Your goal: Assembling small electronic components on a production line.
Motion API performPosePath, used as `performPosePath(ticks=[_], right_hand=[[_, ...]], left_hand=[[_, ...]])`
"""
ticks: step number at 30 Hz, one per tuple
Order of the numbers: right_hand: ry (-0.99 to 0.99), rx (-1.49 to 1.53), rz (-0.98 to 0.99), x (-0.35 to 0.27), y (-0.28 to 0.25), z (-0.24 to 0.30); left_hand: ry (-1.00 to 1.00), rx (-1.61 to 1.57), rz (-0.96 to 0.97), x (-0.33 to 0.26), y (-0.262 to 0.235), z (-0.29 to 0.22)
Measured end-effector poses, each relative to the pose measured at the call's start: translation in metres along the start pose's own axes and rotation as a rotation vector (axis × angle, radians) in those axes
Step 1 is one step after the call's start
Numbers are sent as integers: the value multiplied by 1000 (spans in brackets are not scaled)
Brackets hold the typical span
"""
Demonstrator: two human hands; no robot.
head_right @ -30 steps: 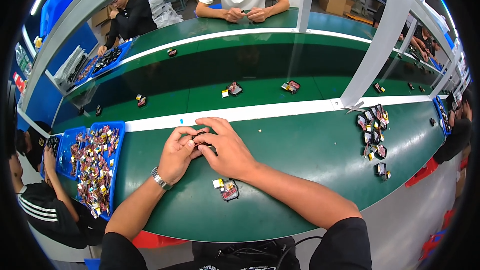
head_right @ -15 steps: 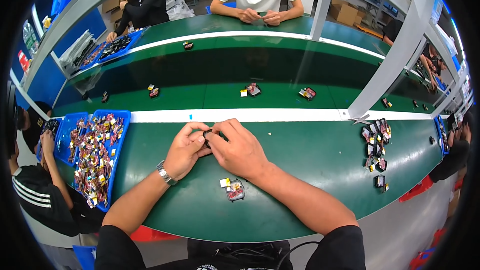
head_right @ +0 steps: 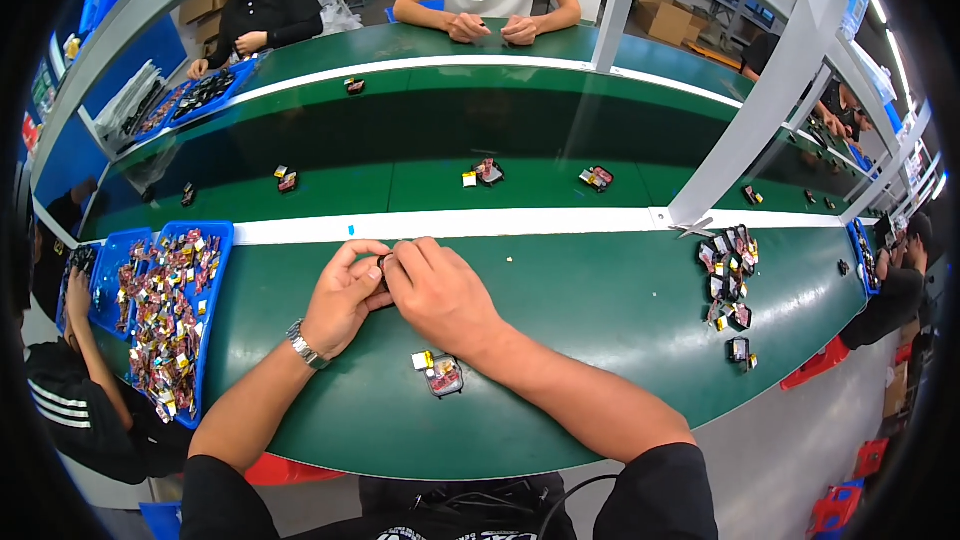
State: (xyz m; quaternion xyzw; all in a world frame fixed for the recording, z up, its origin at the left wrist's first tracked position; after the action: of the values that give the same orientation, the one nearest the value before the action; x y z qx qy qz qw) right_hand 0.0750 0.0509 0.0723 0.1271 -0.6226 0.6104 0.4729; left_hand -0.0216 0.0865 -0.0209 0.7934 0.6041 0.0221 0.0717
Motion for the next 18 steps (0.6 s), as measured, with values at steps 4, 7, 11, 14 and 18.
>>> performPosePath(ticks=[4,7,11,14,18], right_hand=[[18,14,-16,-1,1,-1],[87,105,-48,2,-3,-7],[192,263,-81,-1,-2,-15],[267,455,-109,-7,-2,-29],[581,759,-102,-18,11,-53]], left_hand=[[-4,38,-28,1,0,1],[0,43,-55,1,-4,2],[7,101,-93,0,-10,3],[16,152,-102,1,-3,-1],[38,206,-114,-1,-2,-4]])
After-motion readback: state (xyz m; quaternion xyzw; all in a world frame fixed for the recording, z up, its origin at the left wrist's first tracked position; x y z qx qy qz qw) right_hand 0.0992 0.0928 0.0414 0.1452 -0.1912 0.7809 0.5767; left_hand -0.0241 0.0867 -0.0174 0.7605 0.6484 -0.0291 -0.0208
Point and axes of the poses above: each hand's wrist, its own x-axis towards the middle knuckle, its own y-axis out of the palm, z = x × y, the point moved 10 cm from there along x, towards the middle knuckle, and after that the axes turned 14 degrees about x, right-handed, at the moved point
